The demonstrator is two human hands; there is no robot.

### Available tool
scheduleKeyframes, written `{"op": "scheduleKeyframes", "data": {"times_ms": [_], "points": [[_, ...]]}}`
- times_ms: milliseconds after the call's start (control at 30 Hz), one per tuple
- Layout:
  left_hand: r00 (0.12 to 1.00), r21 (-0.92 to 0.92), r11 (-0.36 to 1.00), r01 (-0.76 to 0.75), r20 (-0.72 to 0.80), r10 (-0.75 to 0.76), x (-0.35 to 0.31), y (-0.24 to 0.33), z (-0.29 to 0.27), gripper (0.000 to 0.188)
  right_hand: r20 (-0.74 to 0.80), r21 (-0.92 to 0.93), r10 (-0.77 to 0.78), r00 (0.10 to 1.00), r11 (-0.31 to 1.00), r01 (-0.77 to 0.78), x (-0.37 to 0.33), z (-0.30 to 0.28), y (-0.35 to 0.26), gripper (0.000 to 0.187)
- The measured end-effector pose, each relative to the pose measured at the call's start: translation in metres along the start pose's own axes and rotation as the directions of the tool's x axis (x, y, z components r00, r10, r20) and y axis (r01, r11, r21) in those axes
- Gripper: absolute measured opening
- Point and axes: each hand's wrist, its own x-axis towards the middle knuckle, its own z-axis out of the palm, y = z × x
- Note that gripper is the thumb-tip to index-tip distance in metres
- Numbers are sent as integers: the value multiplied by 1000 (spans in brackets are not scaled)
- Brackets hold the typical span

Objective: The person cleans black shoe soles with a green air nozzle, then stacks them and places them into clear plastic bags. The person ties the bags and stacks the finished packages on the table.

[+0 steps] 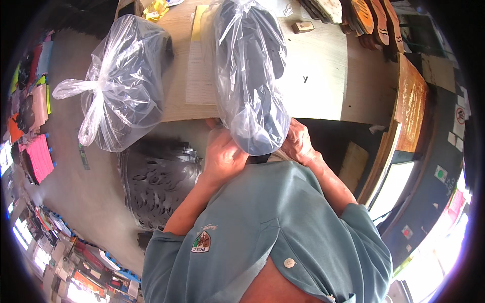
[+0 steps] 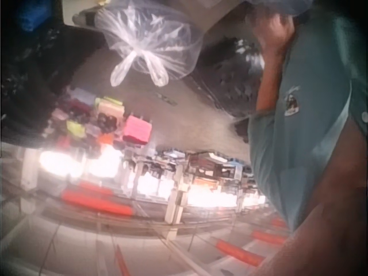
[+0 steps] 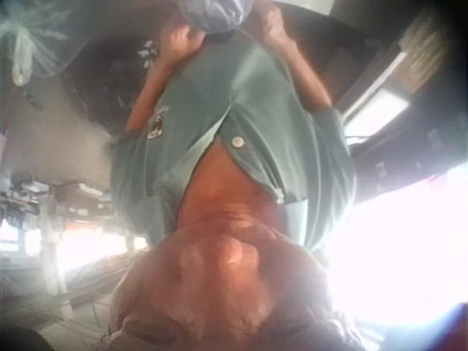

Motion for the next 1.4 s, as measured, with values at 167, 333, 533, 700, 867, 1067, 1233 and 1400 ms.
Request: {"op": "scheduleKeyframes", "data": {"times_ms": [167, 333, 533, 700, 867, 1067, 1233, 1400], "points": [[995, -44, 997, -59, 78, 62, 1, 6, -5, 21, -99, -80, -105, 990, 992, 97, -12, 3, 31, 21], [982, -135, 985, 111, 165, -88, -1, 13, -14, 21, -69, -83, -97, 993, 992, 91, -15, 2, 41, 20], [966, -132, 959, 251, 99, -240, 8, -19, 3, 34, 153, -184, -176, 972, 962, 203, 11, 11, 49, 21], [801, -506, 721, 473, -94, -591, 45, -47, 7, 39, 307, -25, 136, 942, 991, -134, 21, -18, 40, 31], [690, -536, 682, 497, -232, -685, 123, -81, 20, 64, -35, 410, 464, 885, 815, -410, 71, -38, 64, 50], [649, -512, 653, 557, -221, -728, 178, -128, 13, 50, 6, 927, 312, 950, 355, -123, 148, 27, 136, 64], [726, -591, 623, 512, -90, -682, 169, -152, -10, 31, 79, 977, 339, 937, 159, -140, 184, 23, 163, 62], [805, -973, 30, 230, 173, -568, 182, -156, -43, 24, 137, 979, 329, 934, 96, -177, 225, -9, 169, 61]]}}
